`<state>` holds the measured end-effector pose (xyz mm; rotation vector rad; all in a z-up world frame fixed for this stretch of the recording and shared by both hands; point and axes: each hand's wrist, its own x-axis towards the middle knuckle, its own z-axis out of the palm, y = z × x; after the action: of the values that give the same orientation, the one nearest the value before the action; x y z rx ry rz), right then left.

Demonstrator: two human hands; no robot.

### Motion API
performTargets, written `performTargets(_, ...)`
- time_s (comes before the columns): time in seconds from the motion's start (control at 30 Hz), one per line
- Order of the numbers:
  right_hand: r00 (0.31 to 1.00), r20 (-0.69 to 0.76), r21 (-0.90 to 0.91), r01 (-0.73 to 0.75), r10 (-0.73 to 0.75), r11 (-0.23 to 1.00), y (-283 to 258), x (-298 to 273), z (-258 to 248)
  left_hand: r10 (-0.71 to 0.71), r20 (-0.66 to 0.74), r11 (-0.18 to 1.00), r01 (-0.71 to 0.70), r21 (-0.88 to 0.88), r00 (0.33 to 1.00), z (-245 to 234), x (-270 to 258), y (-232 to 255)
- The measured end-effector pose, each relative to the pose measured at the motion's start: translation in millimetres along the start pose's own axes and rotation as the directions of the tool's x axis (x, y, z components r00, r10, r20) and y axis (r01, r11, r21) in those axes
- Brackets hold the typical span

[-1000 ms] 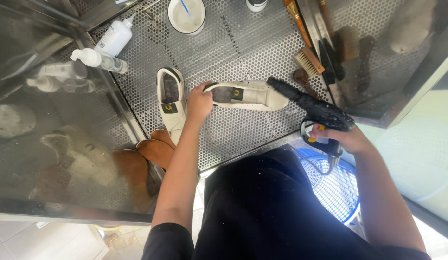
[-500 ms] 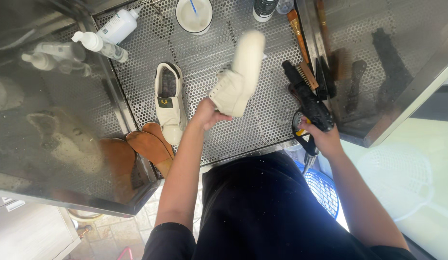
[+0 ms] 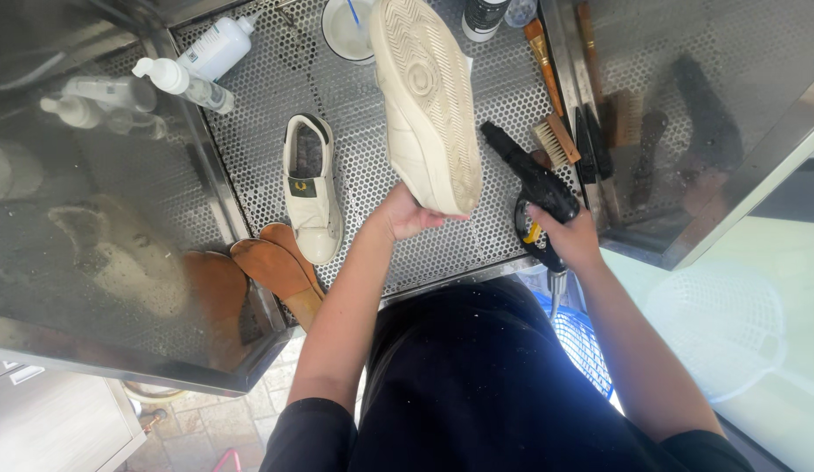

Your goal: The person washes white sneakers using a high-pressure water spray and a cloth in a metal sink station, then sprays and wipes down brown insoles.

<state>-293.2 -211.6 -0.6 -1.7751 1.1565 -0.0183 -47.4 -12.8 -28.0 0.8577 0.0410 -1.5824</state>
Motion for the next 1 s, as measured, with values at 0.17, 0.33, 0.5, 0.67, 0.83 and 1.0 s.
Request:
performTargets(0.17, 0.953, -0.229, -0.025, 0.196, -0.197, 0.980, -1, 8, -2, 0.231, -0.415, 0.967, -0.163, 0.194, 0.880, -41, 1, 10)
performTargets(0.33, 0.918, -0.279, -0.027, 0.287, -0.283, 0.957, -4, 8, 2, 0.336, -0.387, 0.937, -0.261, 0.233, 0.859, -35, -13, 17)
performTargets(0.5, 0.661, -0.257, -0.547, 0.502, -0.705, 0.670, -36, -15, -2, 0.507, -0.404, 0.861, -0.425, 0.280, 0.762, -24, -13, 13)
performTargets(0.67, 0.758, 0.054, 0.351, 0.594, -0.650, 0.723, -79, -10, 25, 0.591, -0.395, 0.783, -0.383, 0.490, 0.703, -27, -18, 16)
performTargets(0.83, 0.618, 0.112, 0.572, 0.600, -0.778, 0.559, -113, -8, 33, 0.603, -0.281, 0.679, -0.297, 0.671, 0.746, -23, -28, 20)
performTargets(1.0, 0.583, 0.102, 0.457, 0.692, -0.806, 0.559, -123, -27, 32, 0.690, -0.156, 0.398, -0.191, 0.897, 0.706, -9, -41, 29)
